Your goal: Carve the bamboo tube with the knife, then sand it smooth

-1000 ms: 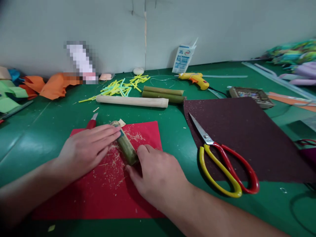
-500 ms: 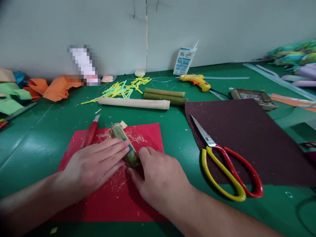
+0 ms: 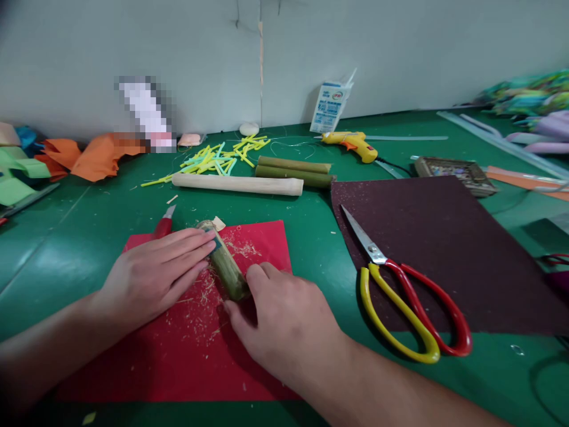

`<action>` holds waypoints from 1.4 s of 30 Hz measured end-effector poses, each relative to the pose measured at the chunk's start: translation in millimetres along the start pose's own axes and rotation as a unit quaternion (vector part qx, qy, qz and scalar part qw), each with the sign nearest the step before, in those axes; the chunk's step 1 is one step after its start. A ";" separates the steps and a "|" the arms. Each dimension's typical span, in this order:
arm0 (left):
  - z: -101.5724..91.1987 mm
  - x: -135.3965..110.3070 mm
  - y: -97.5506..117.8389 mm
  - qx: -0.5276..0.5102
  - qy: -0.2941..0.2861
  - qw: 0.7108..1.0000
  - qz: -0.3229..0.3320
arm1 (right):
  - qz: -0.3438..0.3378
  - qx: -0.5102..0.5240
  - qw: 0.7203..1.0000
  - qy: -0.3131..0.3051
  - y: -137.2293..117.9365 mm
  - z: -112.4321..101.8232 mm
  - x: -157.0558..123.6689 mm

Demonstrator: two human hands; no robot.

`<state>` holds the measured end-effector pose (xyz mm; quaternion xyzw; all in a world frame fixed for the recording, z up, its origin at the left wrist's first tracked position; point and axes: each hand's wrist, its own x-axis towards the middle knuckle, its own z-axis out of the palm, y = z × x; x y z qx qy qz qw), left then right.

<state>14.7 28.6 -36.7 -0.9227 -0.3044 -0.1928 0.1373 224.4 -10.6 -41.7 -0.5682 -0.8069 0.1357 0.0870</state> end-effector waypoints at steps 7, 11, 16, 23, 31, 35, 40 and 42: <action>-1.0 -7.0 17.5 -0.066 -0.037 0.996 0.046 | -0.005 -0.002 1.000 0.017 -1.0 4.6 -2.1; 1.7 -7.7 6.3 -0.042 -0.007 0.999 0.012 | 0.012 -0.011 1.000 0.014 -2.6 3.3 -2.3; 1.6 -6.6 11.1 -0.053 -0.019 0.998 0.016 | 0.015 -0.009 1.000 0.014 -3.9 2.7 -1.1; 2.2 -6.5 17.0 -0.036 0.009 0.999 -0.016 | 0.028 0.000 1.000 -0.006 -3.9 1.9 -0.4; 0.7 -3.9 16.2 -0.064 -0.004 0.998 -0.010 | 0.025 0.004 1.000 -0.001 -1.1 3.5 -1.7; 0.1 -3.9 15.5 -0.083 -0.047 0.995 0.037 | 0.018 0.008 1.000 0.005 -1.4 2.7 -0.5; -0.3 -4.5 16.0 -0.043 -0.001 0.999 -0.021 | 0.028 0.011 0.999 -0.012 -2.0 1.1 0.3; -1.1 -5.0 18.3 -0.071 -0.029 0.997 0.022 | 0.025 0.012 1.000 -0.011 -1.7 1.2 0.5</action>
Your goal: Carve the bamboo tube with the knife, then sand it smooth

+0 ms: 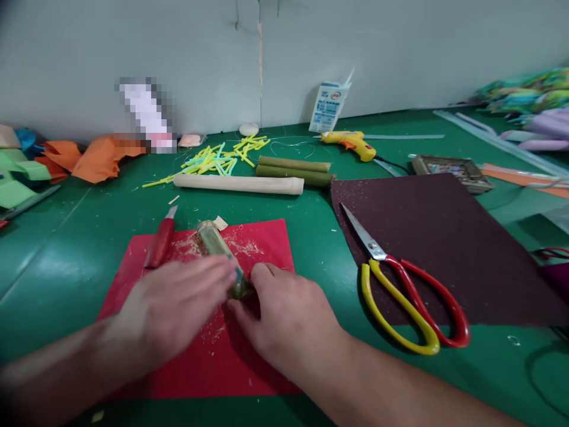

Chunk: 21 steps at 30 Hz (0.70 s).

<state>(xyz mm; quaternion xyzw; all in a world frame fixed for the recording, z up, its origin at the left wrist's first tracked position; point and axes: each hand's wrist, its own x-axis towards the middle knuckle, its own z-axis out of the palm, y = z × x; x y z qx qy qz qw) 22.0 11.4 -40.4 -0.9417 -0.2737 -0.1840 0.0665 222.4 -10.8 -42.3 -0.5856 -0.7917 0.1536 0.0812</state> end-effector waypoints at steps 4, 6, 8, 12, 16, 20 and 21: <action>-0.3 -0.5 -3.8 -0.009 0.010 1.000 -0.003 | 0.008 -0.002 1.000 -0.003 -0.5 -0.1 0.3; -0.1 -0.7 -6.7 0.017 0.026 0.999 -0.025 | 0.005 -0.003 1.000 -0.005 -1.3 -0.3 -0.2; 0.0 -0.7 -7.7 0.015 0.010 1.000 -0.013 | -0.001 -0.008 1.000 -0.001 -1.7 -0.3 -1.1; -0.3 0.6 -11.2 -0.004 0.013 1.000 0.001 | -0.028 -0.024 0.999 0.024 -0.8 -0.8 -1.8; 0.5 0.3 -14.3 0.032 0.002 0.999 -0.024 | -0.073 -0.026 0.995 0.066 0.7 -1.7 -0.9; 1.6 -1.0 -17.0 0.019 -0.007 1.000 0.001 | -0.085 -0.018 0.984 0.153 1.9 -0.8 -0.2; 1.6 -1.0 -19.3 0.022 0.004 1.000 -0.006 | -0.085 -0.020 0.983 0.162 2.3 -0.7 0.0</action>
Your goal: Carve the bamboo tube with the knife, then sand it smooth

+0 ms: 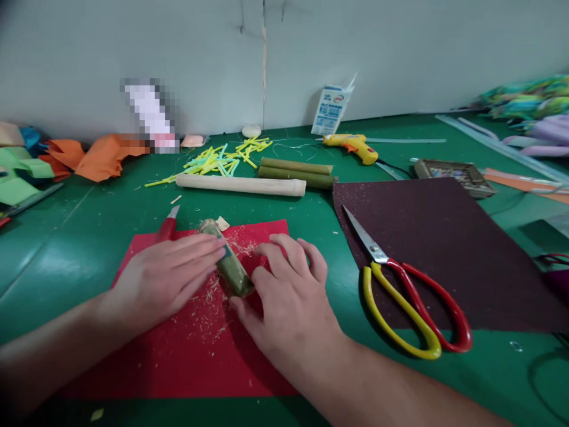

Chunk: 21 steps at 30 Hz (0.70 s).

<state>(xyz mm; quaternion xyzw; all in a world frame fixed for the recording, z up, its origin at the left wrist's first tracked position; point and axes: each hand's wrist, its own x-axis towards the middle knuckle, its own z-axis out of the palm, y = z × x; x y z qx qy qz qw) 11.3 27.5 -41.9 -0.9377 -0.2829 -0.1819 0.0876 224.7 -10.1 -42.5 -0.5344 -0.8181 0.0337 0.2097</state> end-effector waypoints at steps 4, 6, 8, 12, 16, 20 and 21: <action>-0.1 0.8 -6.0 0.031 0.021 0.999 -0.025 | -0.006 -0.019 1.000 -0.012 1.9 -0.6 1.4; -0.6 1.5 -3.2 0.030 0.020 0.999 -0.020 | -0.005 -0.015 0.999 -0.049 2.5 -0.8 2.0; -1.4 2.2 1.0 0.018 0.015 1.000 -0.008 | 0.011 -0.010 0.995 -0.094 2.5 -0.5 1.8; -1.6 2.8 1.3 0.005 0.007 1.000 0.007 | 0.036 -0.009 0.990 -0.134 1.0 0.6 -0.8; -0.4 0.4 1.9 0.041 0.021 0.999 -0.028 | 0.027 0.005 0.992 -0.120 0.7 2.3 -2.3; -1.3 -0.6 11.7 0.006 -0.009 1.000 0.016 | 0.006 0.018 0.994 -0.110 1.9 5.0 -1.2; -1.7 -0.1 12.7 -0.007 0.007 1.000 0.020 | 0.007 0.018 0.994 -0.110 2.0 5.5 -0.8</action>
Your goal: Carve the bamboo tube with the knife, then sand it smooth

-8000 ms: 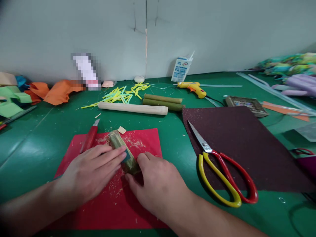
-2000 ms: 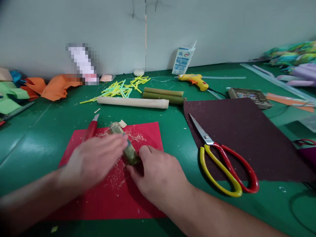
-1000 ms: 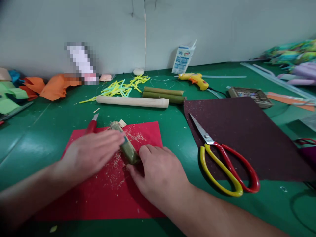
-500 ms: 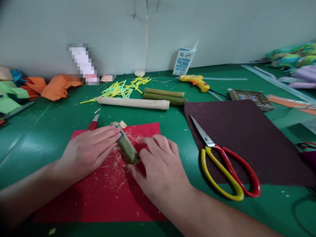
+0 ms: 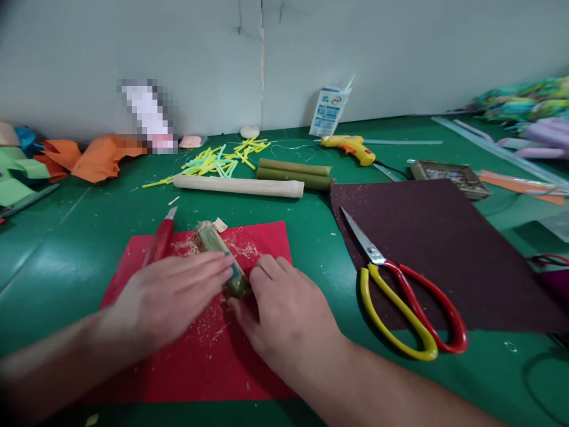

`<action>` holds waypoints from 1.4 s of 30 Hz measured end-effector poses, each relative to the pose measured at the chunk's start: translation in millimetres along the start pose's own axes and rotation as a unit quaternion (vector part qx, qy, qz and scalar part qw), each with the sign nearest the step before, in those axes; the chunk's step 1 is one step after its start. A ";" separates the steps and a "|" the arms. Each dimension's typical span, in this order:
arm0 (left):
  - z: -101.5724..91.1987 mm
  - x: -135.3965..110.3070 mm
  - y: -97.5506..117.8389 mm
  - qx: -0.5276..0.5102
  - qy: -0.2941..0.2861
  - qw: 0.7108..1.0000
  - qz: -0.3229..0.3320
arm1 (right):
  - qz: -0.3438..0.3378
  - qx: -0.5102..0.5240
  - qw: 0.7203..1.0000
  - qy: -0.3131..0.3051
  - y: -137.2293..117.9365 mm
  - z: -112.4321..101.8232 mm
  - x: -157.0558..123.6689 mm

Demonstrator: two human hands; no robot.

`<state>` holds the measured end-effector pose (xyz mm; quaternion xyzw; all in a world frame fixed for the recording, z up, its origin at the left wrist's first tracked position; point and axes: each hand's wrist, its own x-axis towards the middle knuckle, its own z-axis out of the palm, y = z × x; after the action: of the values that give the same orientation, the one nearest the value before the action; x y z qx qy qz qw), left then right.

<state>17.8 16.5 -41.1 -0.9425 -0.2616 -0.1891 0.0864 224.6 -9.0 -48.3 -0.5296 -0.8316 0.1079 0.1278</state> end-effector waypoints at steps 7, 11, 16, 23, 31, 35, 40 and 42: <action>0.2 1.4 1.2 0.002 -0.025 1.000 -0.008 | 0.005 0.000 1.000 0.001 -0.7 -0.1 -0.4; 0.4 1.8 -0.2 0.015 0.021 0.999 -0.036 | 0.008 -0.015 1.000 0.007 -0.8 0.7 -0.8; 0.2 0.9 2.2 0.006 -0.025 1.000 -0.003 | 0.006 0.001 1.000 0.003 -0.4 1.3 -0.6; 1.5 1.5 3.6 0.015 -0.012 0.999 -0.026 | 0.008 0.003 1.000 -0.002 -1.5 1.2 -1.1; 3.5 0.0 0.1 -0.001 0.002 0.999 -0.050 | 0.012 -0.003 1.000 -0.009 -1.9 -1.0 -0.2; 3.5 -0.3 1.6 -0.042 -0.024 0.999 -0.004 | 0.012 0.006 1.000 -0.013 -1.7 -0.5 -0.7; 1.4 0.0 1.1 -0.007 0.001 0.999 -0.042 | 0.016 0.002 1.000 -0.017 -2.1 -1.3 -0.3; 0.5 0.2 2.2 -0.034 -0.017 0.999 -0.011 | 0.014 0.005 1.000 -0.016 -2.7 -2.4 0.0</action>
<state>19.3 14.9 -41.6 -0.9451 -0.2670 -0.1825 0.0473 223.2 -10.0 -45.1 -0.5391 -0.8253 0.1222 0.1156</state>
